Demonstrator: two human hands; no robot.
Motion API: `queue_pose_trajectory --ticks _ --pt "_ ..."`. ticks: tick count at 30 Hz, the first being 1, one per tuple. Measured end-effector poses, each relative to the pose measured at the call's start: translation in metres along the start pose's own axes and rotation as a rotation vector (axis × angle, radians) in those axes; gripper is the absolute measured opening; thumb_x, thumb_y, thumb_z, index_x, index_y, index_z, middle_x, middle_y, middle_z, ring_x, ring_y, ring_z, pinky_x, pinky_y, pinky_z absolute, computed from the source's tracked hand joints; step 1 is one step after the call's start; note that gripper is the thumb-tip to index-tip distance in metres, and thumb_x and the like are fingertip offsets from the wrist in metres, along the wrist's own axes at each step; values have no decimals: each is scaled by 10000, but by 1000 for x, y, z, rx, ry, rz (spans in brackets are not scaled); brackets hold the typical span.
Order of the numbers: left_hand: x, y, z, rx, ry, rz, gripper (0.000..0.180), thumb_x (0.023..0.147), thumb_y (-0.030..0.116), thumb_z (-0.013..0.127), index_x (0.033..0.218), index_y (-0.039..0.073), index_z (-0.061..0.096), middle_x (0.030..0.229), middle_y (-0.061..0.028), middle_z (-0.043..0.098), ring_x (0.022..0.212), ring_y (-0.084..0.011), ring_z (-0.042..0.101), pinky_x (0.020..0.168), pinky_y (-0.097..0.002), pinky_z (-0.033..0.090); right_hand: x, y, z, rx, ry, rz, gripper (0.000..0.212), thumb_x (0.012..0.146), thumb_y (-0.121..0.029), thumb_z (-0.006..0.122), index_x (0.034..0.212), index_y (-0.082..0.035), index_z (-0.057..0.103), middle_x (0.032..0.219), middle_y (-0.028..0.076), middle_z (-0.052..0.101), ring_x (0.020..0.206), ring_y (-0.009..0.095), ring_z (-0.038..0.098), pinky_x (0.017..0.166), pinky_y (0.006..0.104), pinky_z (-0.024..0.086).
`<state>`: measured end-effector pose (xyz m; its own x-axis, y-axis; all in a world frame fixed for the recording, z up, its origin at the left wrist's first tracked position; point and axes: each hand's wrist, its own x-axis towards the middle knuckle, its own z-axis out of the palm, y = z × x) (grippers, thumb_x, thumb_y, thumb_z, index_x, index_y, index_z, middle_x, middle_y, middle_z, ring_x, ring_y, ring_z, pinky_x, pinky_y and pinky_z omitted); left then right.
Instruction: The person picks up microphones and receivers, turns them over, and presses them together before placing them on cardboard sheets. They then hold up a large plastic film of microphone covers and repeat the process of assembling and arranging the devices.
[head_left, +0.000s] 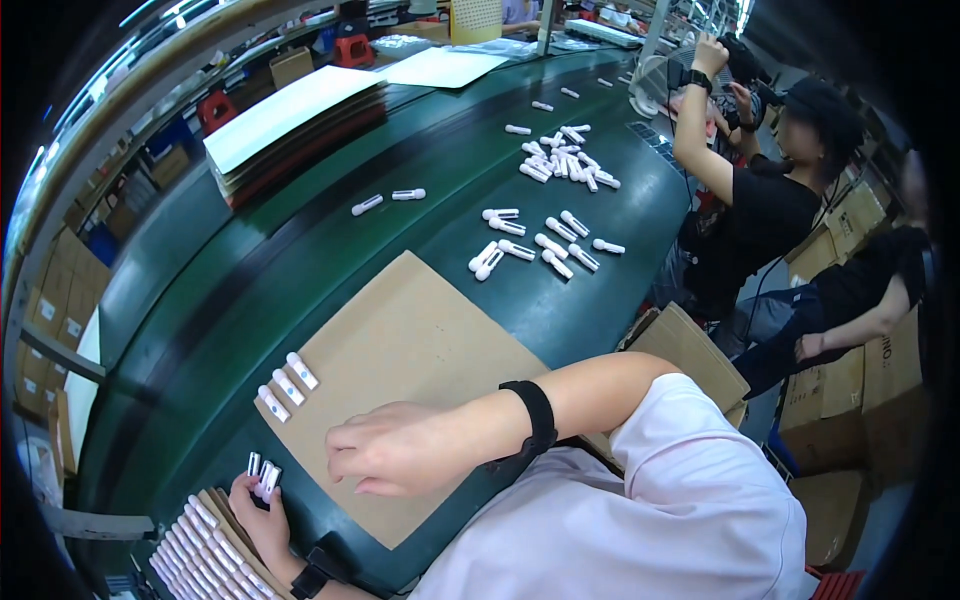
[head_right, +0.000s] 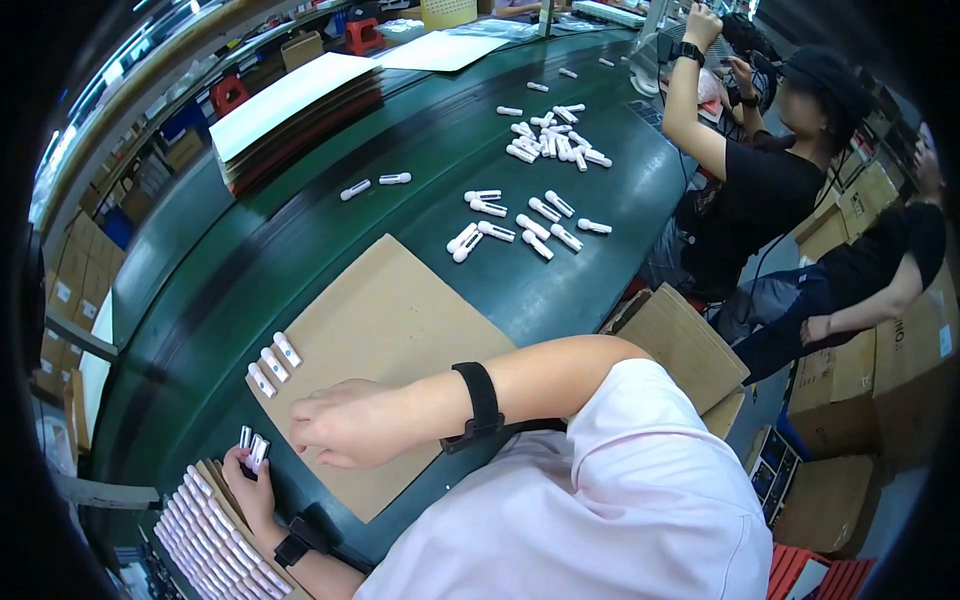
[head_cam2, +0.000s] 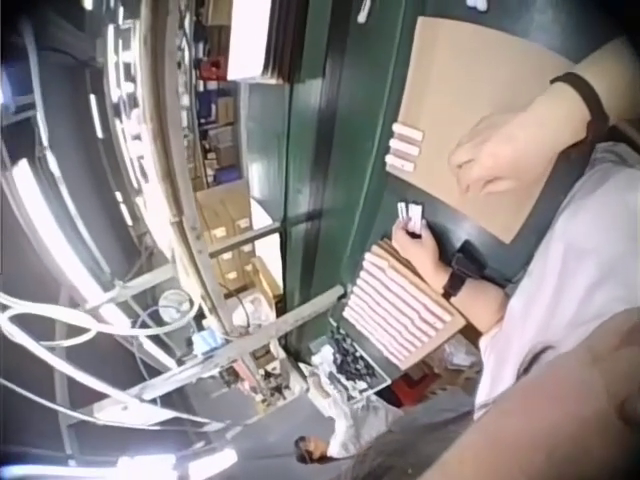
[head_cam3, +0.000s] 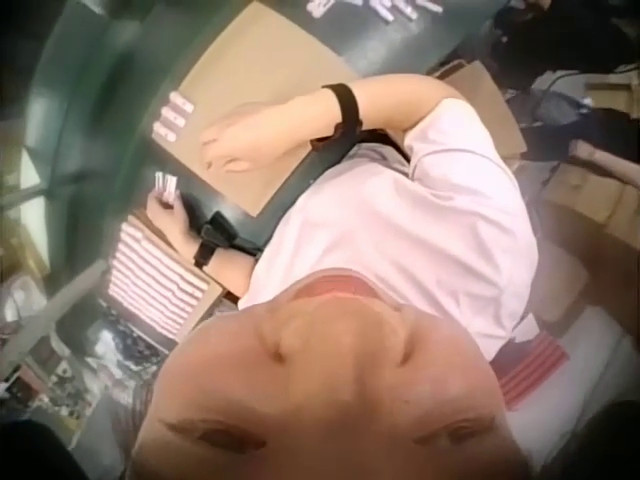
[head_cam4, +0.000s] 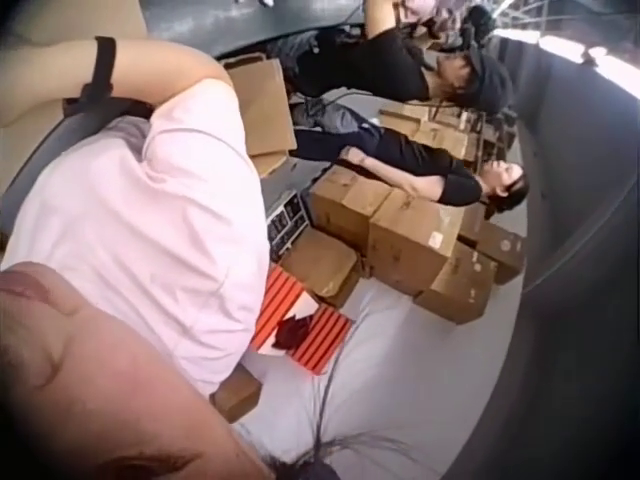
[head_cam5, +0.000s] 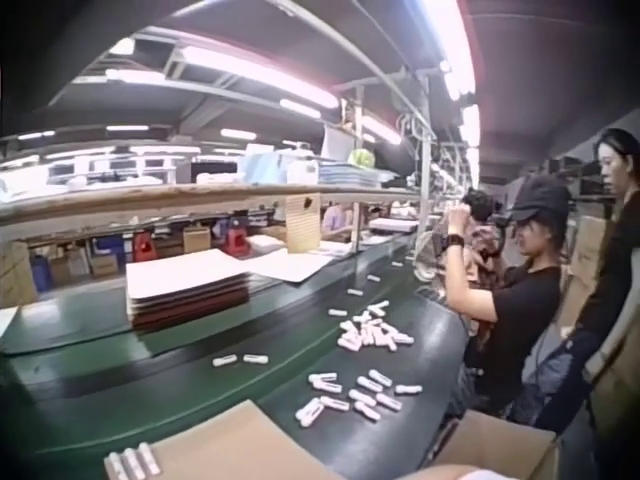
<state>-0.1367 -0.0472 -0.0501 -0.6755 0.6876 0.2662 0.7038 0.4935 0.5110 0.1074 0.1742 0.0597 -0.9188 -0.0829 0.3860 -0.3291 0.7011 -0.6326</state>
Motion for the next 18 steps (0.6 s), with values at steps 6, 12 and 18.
queue_pose_trajectory --ticks 6,12,18 --pt "0 3 5 -61 97 -162 465 694 -30 670 1128 15 508 1127 -160 521 1058 -312 500 962 -376 383 4 6 -13 -54 -39 -2 199 815 -113 627 994 -63 558 988 87 522 922 278 565 763 392 480" --pt "1 3 5 -6 133 -112 485 691 -5 673 1149 12 514 1106 -162 522 1061 -327 498 961 -394 382 -1 8 -25 -111 -28 51 178 822 -125 635 975 -59 572 993 80 550 930 277 575 776 386 480" --pt "-2 8 -2 95 92 -74 456 695 19 665 1127 8 520 1103 -164 516 1052 -345 490 963 -398 381 0 23 -49 -172 -47 71 163 821 -125 643 958 -60 585 1007 79 564 933 282 580 773 372 484"
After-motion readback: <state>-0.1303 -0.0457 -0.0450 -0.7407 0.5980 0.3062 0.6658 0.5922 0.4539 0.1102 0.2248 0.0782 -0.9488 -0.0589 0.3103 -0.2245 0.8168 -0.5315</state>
